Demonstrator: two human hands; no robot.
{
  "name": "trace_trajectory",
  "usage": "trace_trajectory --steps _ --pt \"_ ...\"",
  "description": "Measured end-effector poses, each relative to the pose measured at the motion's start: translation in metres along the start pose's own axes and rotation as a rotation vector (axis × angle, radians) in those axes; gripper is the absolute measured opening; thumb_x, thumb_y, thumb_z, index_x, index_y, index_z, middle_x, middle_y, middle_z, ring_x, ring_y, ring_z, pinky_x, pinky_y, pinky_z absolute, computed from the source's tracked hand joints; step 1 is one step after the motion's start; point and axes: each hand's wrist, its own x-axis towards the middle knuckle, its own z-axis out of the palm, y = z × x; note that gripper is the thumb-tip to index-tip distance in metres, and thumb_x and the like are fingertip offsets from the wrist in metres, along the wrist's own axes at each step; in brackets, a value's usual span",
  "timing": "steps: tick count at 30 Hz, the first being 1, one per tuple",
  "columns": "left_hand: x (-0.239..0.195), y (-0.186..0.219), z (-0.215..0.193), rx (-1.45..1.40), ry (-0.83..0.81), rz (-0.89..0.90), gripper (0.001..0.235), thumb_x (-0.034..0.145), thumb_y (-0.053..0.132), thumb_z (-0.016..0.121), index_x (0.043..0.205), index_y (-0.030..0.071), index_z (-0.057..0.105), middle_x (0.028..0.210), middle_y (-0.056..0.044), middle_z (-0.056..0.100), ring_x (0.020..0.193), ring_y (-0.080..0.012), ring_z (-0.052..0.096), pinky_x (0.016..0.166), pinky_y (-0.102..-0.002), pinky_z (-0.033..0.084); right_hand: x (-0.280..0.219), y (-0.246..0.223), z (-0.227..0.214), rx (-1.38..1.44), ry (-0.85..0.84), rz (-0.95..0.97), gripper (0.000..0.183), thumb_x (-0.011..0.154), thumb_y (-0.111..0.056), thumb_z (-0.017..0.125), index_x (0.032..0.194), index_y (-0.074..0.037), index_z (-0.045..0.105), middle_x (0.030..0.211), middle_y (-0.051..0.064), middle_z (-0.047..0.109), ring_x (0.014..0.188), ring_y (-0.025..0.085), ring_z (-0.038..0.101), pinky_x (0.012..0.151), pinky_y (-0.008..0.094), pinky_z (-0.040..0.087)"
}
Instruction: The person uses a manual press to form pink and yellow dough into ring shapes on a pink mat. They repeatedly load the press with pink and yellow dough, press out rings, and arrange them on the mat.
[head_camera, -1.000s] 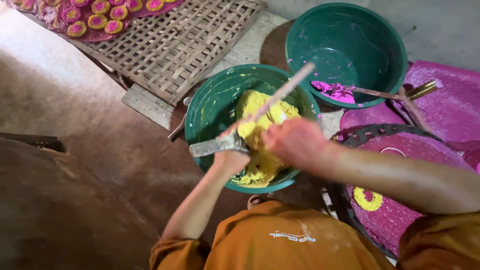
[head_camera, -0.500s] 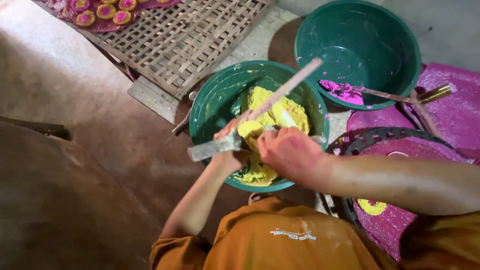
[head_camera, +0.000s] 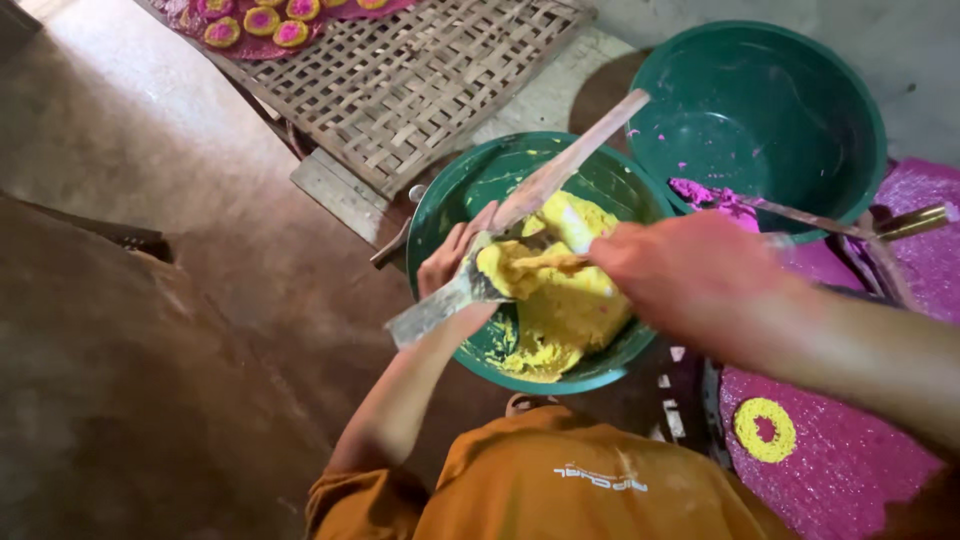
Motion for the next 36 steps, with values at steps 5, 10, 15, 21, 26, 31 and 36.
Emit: trace_trajectory --steps 5,10,15,21,26,31,36 --pt "-0.013 0.01 0.024 -0.224 -0.128 -0.111 0.08 0.071 0.027 0.081 0.145 0.013 0.054 0.135 -0.009 0.066 0.112 -0.0313 0.069 0.092 -0.039 0.057 0.032 -0.043 0.042 -0.213 0.119 -0.216 0.017 0.086 -0.011 0.059 0.101 -0.003 0.063 0.091 0.016 0.069 0.076 0.031 0.074 0.06 0.041 0.06" --pt "-0.023 -0.007 0.022 -0.194 -0.111 -0.341 0.057 0.087 0.027 0.078 0.141 0.016 0.062 0.132 -0.01 0.069 0.116 -0.029 0.07 0.098 -0.041 0.057 0.003 -0.002 0.077 -0.051 0.162 -0.111 0.015 0.087 -0.01 0.058 0.1 -0.006 0.064 0.09 0.013 0.07 0.078 0.031 0.074 0.064 0.043 0.059" --pt "-0.013 -0.02 0.018 -0.061 0.15 -0.25 0.056 0.088 0.024 0.079 0.139 0.011 0.06 0.14 -0.013 0.065 0.123 -0.0327 0.066 0.102 -0.043 0.054 -0.006 0.015 0.094 0.54 0.45 0.01 0.054 0.085 -0.002 0.059 0.138 -0.011 0.06 0.122 0.016 0.072 0.095 0.034 0.074 0.078 0.043 0.059" --pt "0.008 -0.024 0.03 0.204 0.057 -0.223 0.078 0.075 0.033 0.081 0.139 -0.001 0.053 0.147 -0.022 0.056 0.122 -0.0382 0.06 0.1 -0.045 0.052 0.029 -0.039 0.181 0.959 0.641 -0.043 0.052 0.096 0.0 0.062 0.146 -0.006 0.053 0.123 0.022 0.071 0.112 0.028 0.073 0.092 0.033 0.057" --pt "0.015 -0.029 0.028 0.108 0.003 -0.44 0.092 0.087 0.041 0.079 0.16 -0.001 0.042 0.145 -0.012 0.052 0.131 -0.0352 0.057 0.105 -0.043 0.053 0.013 0.0 0.202 1.049 0.474 0.095 0.043 0.098 -0.01 0.062 0.14 -0.002 0.059 0.119 0.018 0.076 0.103 0.024 0.076 0.089 0.032 0.058" --pt "0.012 -0.006 0.04 0.34 -0.132 -0.268 0.061 0.083 0.039 0.08 0.137 0.023 0.055 0.167 -0.024 0.029 0.122 -0.0384 0.056 0.089 -0.041 0.055 0.041 0.012 0.201 0.973 0.596 0.117 0.042 0.1 -0.014 0.06 0.139 0.001 0.059 0.123 0.02 0.073 0.104 0.027 0.077 0.091 0.033 0.059" --pt "0.017 -0.036 0.058 -0.001 -0.171 -0.491 0.082 0.09 0.033 0.068 0.159 -0.002 0.038 0.141 -0.018 0.054 0.117 -0.0309 0.061 0.104 -0.043 0.047 0.025 -0.016 0.209 0.943 0.559 0.036 0.042 0.098 -0.01 0.061 0.138 0.0 0.059 0.116 0.026 0.071 0.101 0.037 0.074 0.085 0.038 0.057"
